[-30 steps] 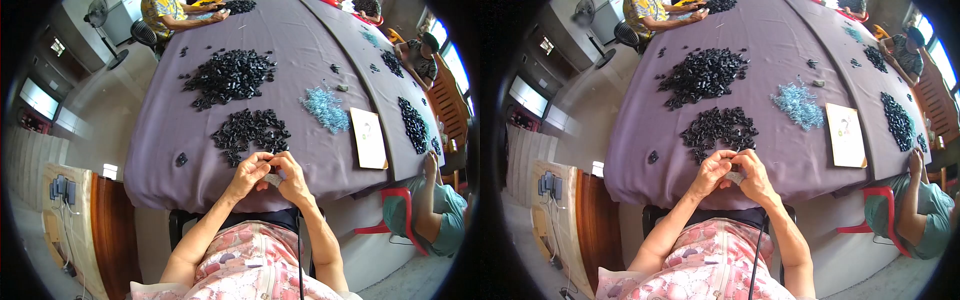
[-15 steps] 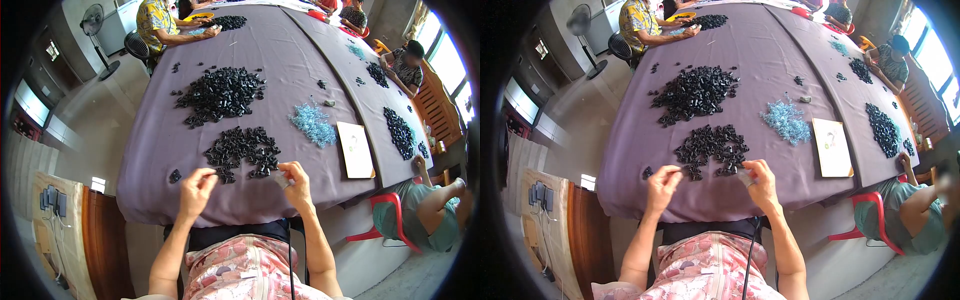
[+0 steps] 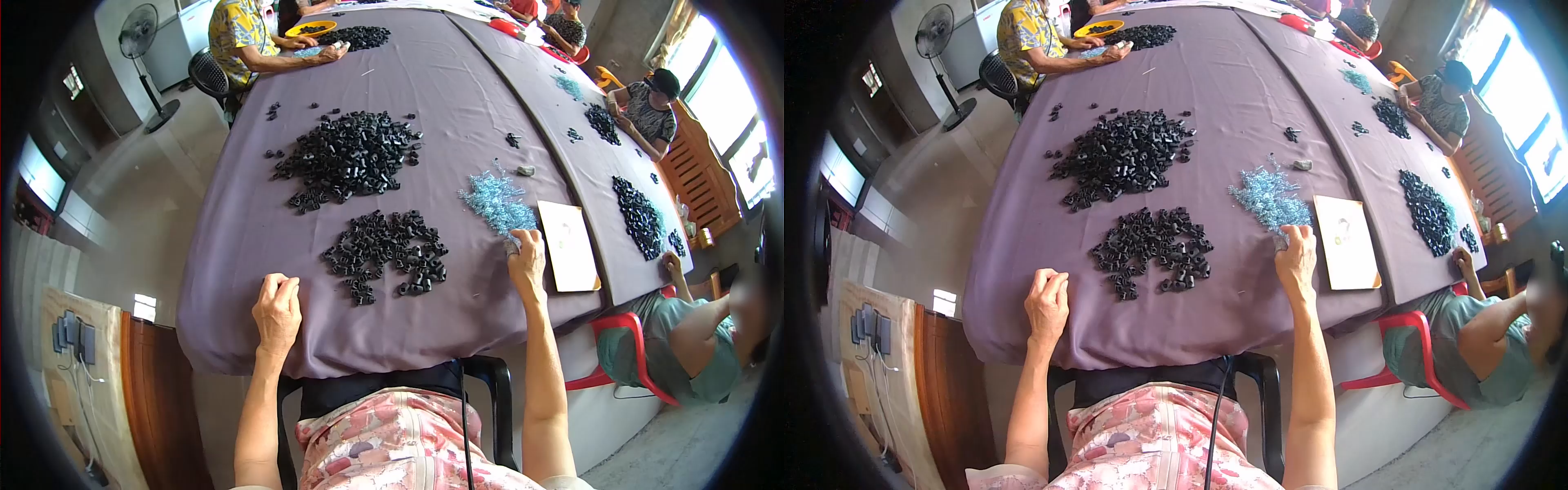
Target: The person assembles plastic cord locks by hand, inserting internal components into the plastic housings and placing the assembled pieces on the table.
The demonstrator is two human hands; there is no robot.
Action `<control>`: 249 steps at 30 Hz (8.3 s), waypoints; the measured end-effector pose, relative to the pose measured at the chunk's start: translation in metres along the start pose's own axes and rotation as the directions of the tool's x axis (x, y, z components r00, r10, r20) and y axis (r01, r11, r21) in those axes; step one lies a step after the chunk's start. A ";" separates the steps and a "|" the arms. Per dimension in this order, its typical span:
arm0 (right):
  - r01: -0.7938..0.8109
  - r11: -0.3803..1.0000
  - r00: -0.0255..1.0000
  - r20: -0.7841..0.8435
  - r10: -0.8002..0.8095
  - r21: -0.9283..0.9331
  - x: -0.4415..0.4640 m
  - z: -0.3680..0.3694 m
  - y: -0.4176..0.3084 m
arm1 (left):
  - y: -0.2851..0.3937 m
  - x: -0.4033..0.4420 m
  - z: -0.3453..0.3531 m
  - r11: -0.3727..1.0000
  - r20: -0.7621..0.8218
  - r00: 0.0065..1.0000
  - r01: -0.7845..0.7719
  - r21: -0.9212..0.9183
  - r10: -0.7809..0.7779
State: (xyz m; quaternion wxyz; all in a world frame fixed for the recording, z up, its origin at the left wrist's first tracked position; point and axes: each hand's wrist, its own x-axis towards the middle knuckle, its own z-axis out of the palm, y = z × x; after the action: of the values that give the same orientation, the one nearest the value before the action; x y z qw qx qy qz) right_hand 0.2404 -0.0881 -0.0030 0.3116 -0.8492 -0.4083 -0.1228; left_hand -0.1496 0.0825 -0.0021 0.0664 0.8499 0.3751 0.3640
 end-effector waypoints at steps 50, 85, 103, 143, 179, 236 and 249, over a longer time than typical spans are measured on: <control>-0.214 0.636 0.977 0.151 0.153 0.742 -0.056 0.025 -0.064 | 0.007 0.002 -0.005 1.000 -0.076 0.997 0.013 0.017 -0.012; -0.090 0.696 0.995 0.096 0.030 0.712 -0.052 0.026 -0.065 | 0.101 0.143 0.172 0.983 0.404 0.898 -0.129 -0.134 0.173; -0.083 0.723 0.994 0.106 0.014 0.685 -0.050 0.020 -0.067 | 0.124 0.110 0.127 0.766 0.117 0.992 0.042 -0.642 0.044; -0.071 0.727 0.845 0.428 -0.319 0.682 -0.066 -0.028 -0.129 | 0.116 -0.013 0.072 -0.203 0.641 0.766 0.620 -0.758 -0.052; 0.107 0.801 0.877 0.324 -0.356 0.589 -0.071 -0.028 -0.140 | 0.113 -0.015 0.074 -0.305 0.658 0.752 0.618 -0.724 -0.038; 0.209 0.900 0.900 0.285 -0.330 0.384 0.024 0.050 -0.139 | 0.109 -0.017 0.072 -0.556 0.707 0.705 0.612 -0.563 0.060; 0.486 0.857 0.731 0.458 -0.506 0.170 0.064 0.111 -0.184 | 0.108 -0.019 0.077 -0.555 0.690 0.719 0.608 -0.567 0.083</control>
State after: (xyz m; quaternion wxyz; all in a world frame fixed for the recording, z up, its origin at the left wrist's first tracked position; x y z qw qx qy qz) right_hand 0.1347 0.1080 0.0196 0.1705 -0.7059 -0.6870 0.0245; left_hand -0.0432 0.0047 -0.0272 0.9211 0.2640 0.1085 0.2649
